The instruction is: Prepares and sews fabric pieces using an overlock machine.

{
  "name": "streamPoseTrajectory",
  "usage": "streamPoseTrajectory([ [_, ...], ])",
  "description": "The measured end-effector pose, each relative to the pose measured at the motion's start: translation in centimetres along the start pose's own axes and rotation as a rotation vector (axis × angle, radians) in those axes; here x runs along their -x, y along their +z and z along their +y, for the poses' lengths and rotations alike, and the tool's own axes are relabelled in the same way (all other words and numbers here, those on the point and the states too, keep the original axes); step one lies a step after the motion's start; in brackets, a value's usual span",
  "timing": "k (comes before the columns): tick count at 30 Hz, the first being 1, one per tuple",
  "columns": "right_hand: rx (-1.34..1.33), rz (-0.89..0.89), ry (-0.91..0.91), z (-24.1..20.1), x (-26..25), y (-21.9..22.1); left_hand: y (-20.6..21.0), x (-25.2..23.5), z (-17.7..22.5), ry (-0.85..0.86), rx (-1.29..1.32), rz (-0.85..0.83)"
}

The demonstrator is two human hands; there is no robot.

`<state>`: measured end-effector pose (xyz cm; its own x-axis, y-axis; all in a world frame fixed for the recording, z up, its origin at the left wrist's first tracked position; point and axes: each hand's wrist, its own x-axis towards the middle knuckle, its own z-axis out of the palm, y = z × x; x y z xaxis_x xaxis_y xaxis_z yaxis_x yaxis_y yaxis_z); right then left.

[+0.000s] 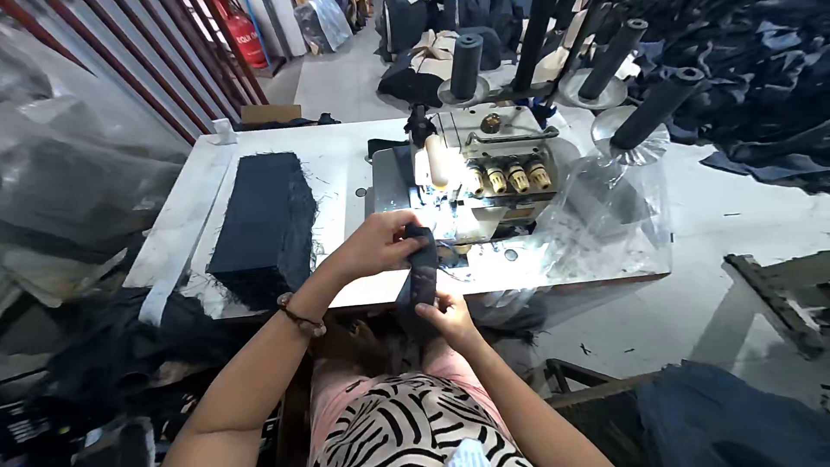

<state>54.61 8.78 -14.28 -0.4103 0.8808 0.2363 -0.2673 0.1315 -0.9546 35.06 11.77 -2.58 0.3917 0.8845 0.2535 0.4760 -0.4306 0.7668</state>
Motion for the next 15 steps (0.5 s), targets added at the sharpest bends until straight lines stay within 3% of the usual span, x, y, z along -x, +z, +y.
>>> streamPoseTrajectory([
  [5, 0.039, 0.013, -0.049, 0.6, -0.5, -0.5, 0.9, -1.5, 0.3, -0.017, 0.173, -0.001],
  [10, 0.041, 0.069, 0.053, 0.2, 0.5, 0.8, 0.3, -2.3, -1.9, -0.006, -0.130, 0.125],
  [15, 0.202, 0.159, 0.041, 0.3, 2.7, 0.6, 0.6, -2.4, -3.6, -0.061, -0.088, 0.260],
])
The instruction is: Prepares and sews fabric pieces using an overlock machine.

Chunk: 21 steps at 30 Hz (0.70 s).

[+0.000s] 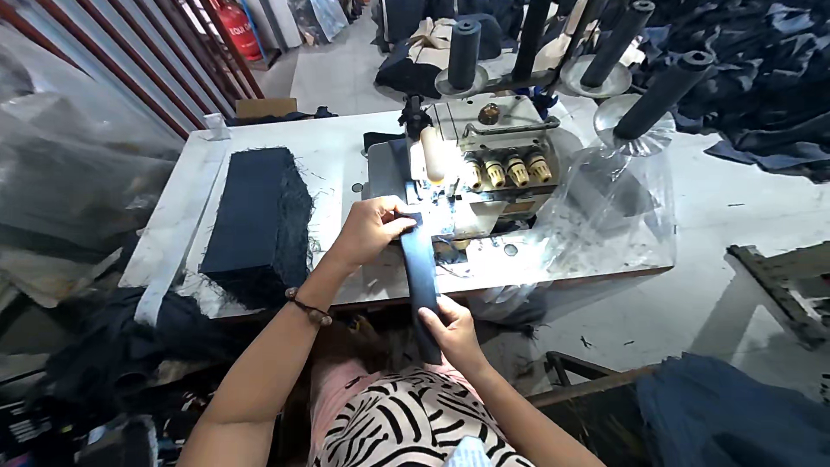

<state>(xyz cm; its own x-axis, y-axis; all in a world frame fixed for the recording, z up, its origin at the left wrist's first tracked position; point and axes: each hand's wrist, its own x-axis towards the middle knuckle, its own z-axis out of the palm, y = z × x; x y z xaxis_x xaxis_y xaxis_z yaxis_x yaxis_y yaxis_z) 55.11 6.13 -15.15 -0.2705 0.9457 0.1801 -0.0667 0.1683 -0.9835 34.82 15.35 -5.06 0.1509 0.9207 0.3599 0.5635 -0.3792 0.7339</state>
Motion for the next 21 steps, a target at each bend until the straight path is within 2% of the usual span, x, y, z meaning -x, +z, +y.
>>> streamPoseTrajectory([
  [5, 0.067, 0.008, 0.022, 0.0, 1.7, -0.5, 1.3, -0.8, -0.1, -0.013, -0.072, 0.065],
  [9, 0.044, 0.023, 0.046, -0.2, 2.6, -0.3, 2.6, -0.3, -0.3, 0.102, -0.192, 0.164],
  [15, 0.014, 0.046, 0.029, 0.6, 3.5, -0.1, 3.6, 1.7, -0.3, 0.185, -0.327, 0.187],
  [21, 0.015, 0.038, -0.001, 0.7, 3.8, -0.4, 3.8, 1.1, 0.3, 0.154, -0.406, 0.199],
])
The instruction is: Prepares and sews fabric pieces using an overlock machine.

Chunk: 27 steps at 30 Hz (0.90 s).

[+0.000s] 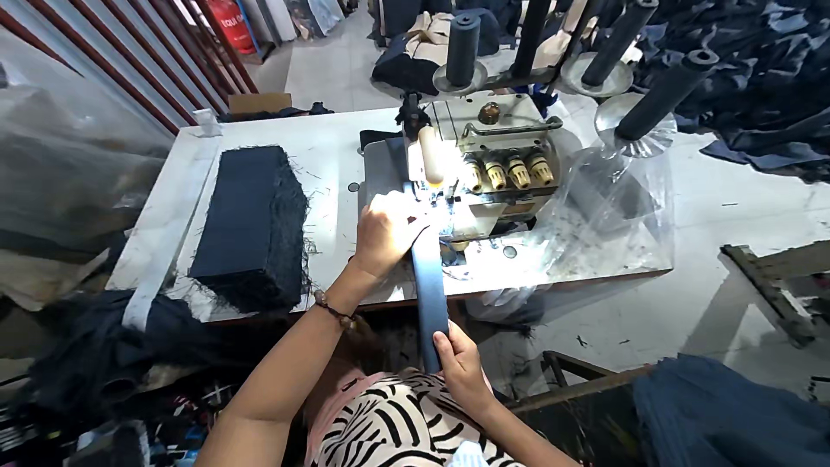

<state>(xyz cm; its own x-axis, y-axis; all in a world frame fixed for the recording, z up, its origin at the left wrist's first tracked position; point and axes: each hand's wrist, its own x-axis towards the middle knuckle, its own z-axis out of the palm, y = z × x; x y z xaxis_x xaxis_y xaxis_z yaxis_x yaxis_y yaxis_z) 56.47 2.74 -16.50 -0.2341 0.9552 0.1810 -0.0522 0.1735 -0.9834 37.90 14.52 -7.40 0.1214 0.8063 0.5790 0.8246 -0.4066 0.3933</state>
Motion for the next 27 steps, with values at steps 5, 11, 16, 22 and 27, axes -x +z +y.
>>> streamPoseTrajectory([
  [5, 0.022, 0.038, -0.055, -0.6, -1.9, 0.0, -0.2, -0.4, -0.3, 0.010, 0.003, -0.006],
  [11, 0.031, 0.101, -0.038, -0.7, -5.2, 0.6, -0.9, -0.4, -0.2, -0.022, 0.019, -0.085],
  [16, -0.002, 0.131, -0.014, -0.1, -8.5, 1.3, -0.9, -0.1, -0.3, -0.003, 0.003, -0.092],
  [22, -0.054, 0.121, -0.062, 0.4, -11.9, 1.7, -1.8, -0.5, -0.4, 0.011, -0.081, -0.203],
  [27, -0.120, 0.054, -0.026, 1.1, -12.7, 1.4, -3.0, -5.0, -1.4, -0.149, -0.110, -0.480],
])
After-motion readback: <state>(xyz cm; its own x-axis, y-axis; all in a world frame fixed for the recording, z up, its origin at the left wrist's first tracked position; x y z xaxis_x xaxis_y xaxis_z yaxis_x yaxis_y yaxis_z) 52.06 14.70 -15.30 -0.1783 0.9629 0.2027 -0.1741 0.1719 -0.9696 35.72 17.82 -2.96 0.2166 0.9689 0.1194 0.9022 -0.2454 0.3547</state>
